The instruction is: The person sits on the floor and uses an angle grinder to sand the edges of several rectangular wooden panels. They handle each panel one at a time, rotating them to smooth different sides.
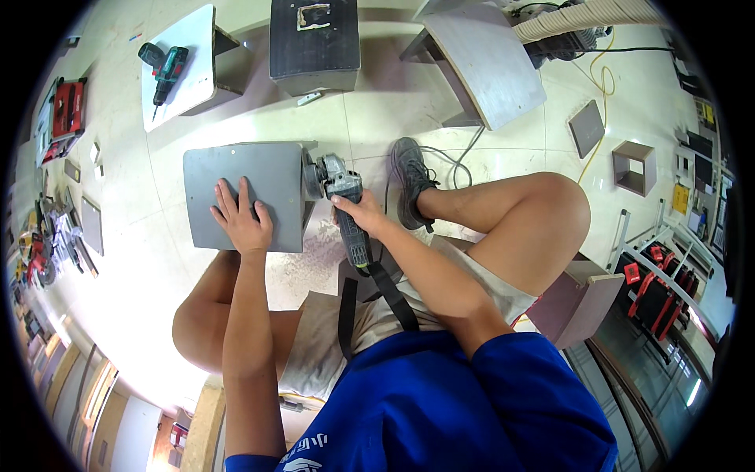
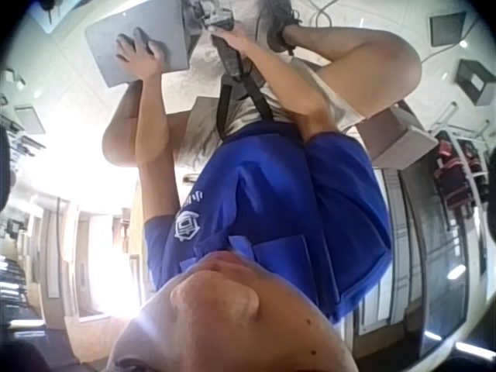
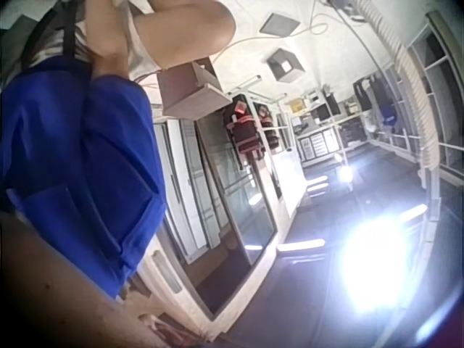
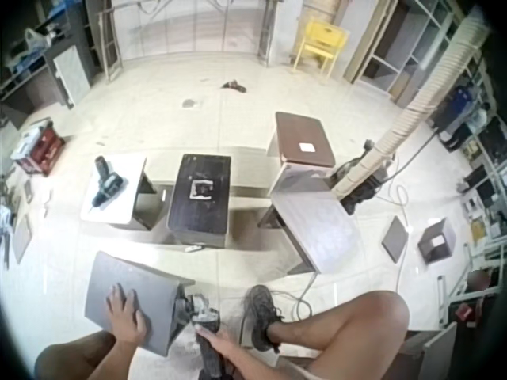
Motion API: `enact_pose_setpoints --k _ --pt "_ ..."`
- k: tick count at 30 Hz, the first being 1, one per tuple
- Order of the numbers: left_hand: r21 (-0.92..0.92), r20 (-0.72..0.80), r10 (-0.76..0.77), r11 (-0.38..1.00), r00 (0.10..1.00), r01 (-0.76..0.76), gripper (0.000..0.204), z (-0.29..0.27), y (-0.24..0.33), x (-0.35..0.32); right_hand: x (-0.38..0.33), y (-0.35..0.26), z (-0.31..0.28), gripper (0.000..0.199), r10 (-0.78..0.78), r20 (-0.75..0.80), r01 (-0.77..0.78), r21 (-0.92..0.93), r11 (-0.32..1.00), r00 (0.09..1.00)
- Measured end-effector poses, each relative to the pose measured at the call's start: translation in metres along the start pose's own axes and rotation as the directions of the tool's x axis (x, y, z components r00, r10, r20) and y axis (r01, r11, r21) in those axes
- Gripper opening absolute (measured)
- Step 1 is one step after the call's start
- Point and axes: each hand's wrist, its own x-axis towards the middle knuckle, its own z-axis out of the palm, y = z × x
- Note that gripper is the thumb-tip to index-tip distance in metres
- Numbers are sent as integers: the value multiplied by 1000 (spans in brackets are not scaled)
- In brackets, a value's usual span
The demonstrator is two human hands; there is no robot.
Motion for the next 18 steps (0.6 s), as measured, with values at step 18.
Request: enact_pose_setpoints --k 18 --pt "-28 -5 -9 1000 1000 9 59 -1 0 0 -8 4 4 41 54 -31 -55 -28 998 998"
